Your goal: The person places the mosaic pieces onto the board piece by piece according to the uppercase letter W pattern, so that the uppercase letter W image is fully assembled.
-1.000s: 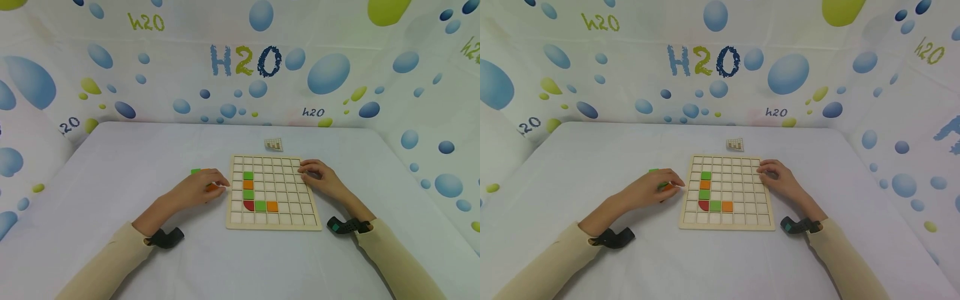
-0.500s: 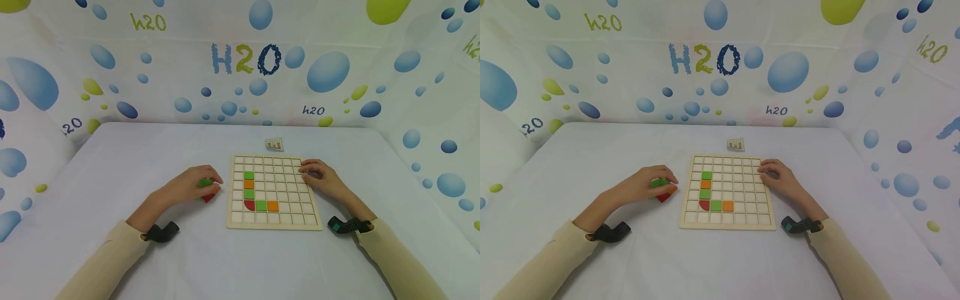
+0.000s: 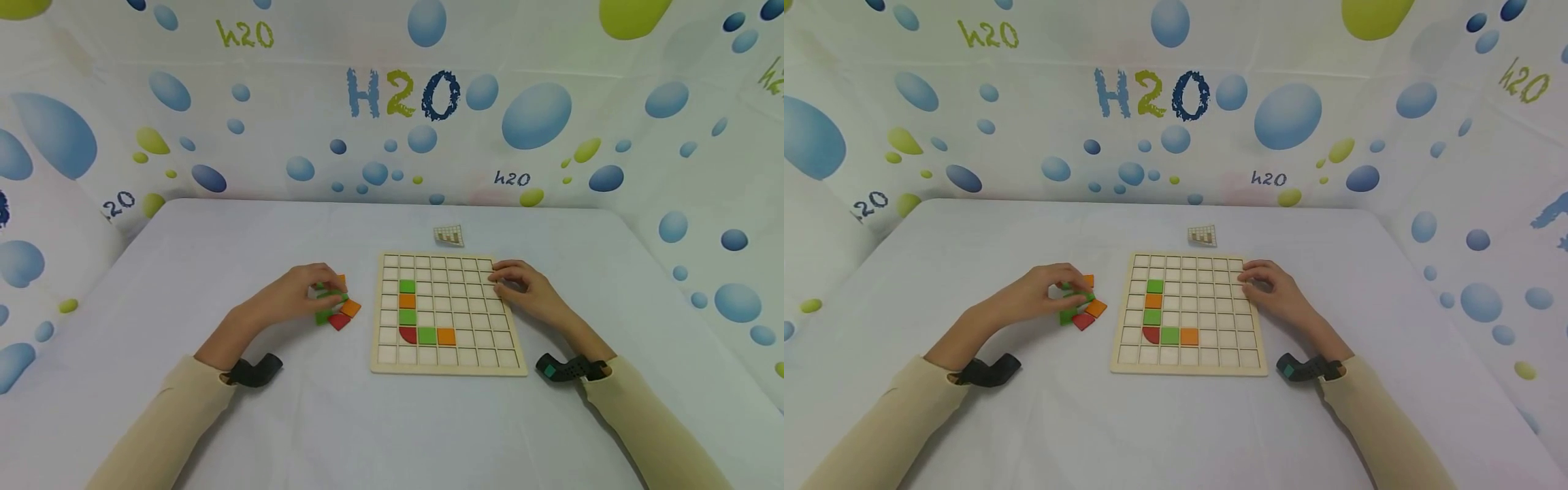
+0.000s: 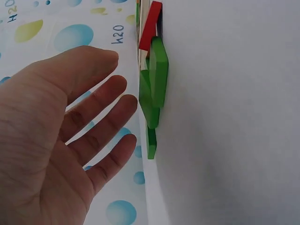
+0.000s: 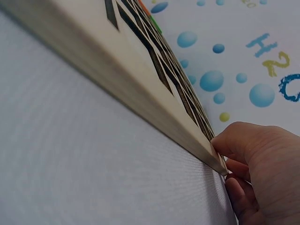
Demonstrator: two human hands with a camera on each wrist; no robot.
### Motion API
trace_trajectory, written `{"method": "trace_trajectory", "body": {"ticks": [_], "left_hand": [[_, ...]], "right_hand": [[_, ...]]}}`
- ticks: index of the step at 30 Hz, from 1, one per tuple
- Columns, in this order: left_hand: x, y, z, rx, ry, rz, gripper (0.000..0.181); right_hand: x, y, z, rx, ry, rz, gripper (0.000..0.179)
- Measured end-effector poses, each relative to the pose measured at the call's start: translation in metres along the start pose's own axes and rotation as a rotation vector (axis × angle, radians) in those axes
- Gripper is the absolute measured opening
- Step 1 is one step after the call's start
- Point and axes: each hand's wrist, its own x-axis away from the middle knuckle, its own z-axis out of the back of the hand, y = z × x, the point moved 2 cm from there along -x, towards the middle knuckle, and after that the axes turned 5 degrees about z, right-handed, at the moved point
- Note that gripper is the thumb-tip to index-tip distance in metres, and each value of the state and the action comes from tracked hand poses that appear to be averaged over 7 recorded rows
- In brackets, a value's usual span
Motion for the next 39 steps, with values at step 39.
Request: {"method": "trace_trajectory", "body": {"ticks": [39], "left_hand": [[-0.011, -0.032, 0.017, -0.035, 0.004, 0.092, 0.031]], "right_hand": [[-0.010, -0.005, -0.007, -0.012, 0.020, -0.027, 0.021]]}}
